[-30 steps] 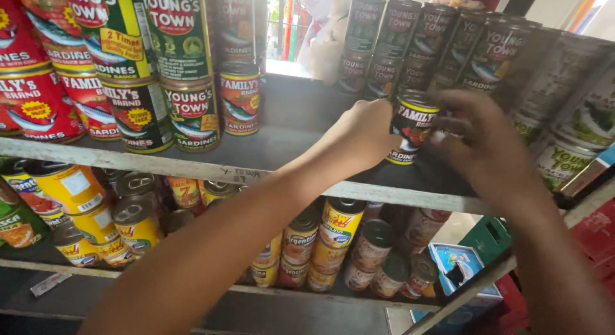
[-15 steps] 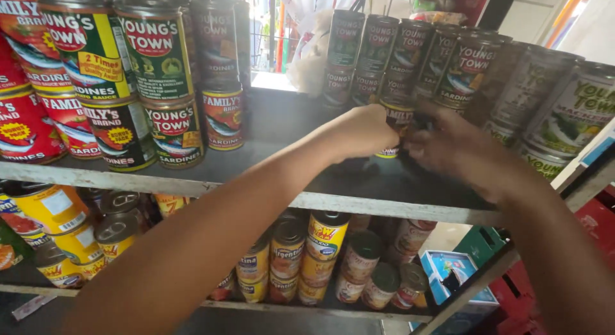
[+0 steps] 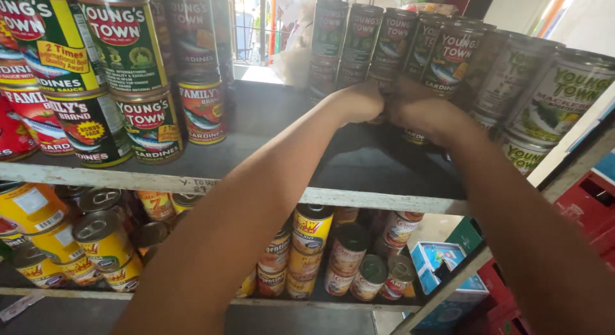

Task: Stocking canned goods from a box onto store shelves.

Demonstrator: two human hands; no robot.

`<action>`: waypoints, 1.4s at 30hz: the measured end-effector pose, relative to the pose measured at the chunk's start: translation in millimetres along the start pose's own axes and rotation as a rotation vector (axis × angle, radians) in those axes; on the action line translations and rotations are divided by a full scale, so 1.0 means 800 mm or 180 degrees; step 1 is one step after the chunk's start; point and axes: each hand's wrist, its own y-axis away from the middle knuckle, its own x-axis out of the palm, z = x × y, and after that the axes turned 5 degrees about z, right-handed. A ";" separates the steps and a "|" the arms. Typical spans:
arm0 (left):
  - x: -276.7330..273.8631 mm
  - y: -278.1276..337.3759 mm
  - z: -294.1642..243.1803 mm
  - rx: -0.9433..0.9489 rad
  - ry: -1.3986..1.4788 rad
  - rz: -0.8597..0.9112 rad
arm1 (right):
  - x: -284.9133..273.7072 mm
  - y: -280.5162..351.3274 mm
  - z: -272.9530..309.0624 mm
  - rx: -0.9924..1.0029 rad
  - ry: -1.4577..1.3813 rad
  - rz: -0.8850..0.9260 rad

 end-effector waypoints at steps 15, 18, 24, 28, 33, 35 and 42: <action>-0.002 0.019 0.005 -0.0574 -0.0610 -0.0010 | -0.001 0.021 -0.013 0.0796 0.1059 0.0184; 0.009 -0.025 0.065 0.0632 -0.2695 0.1128 | 0.008 0.025 0.013 0.1472 0.1334 0.0251; 0.020 -0.041 0.086 0.0076 -0.2211 0.0919 | -0.008 0.010 -0.095 0.0462 0.1778 0.0130; -0.028 0.052 -0.041 -0.0360 -0.1320 -0.0372 | 0.007 0.041 0.002 0.0372 0.1611 -0.0125; -0.091 0.181 -0.169 0.0329 -0.0901 -0.1722 | 0.055 0.106 0.131 0.0136 0.1414 -0.1178; -0.090 0.247 -0.190 0.0652 -0.0842 -0.1912 | 0.083 0.133 0.152 0.0103 0.1211 -0.1239; -0.063 0.473 -0.223 0.1178 -0.0981 -0.2139 | 0.192 0.235 0.139 -0.0301 -0.0281 -0.0106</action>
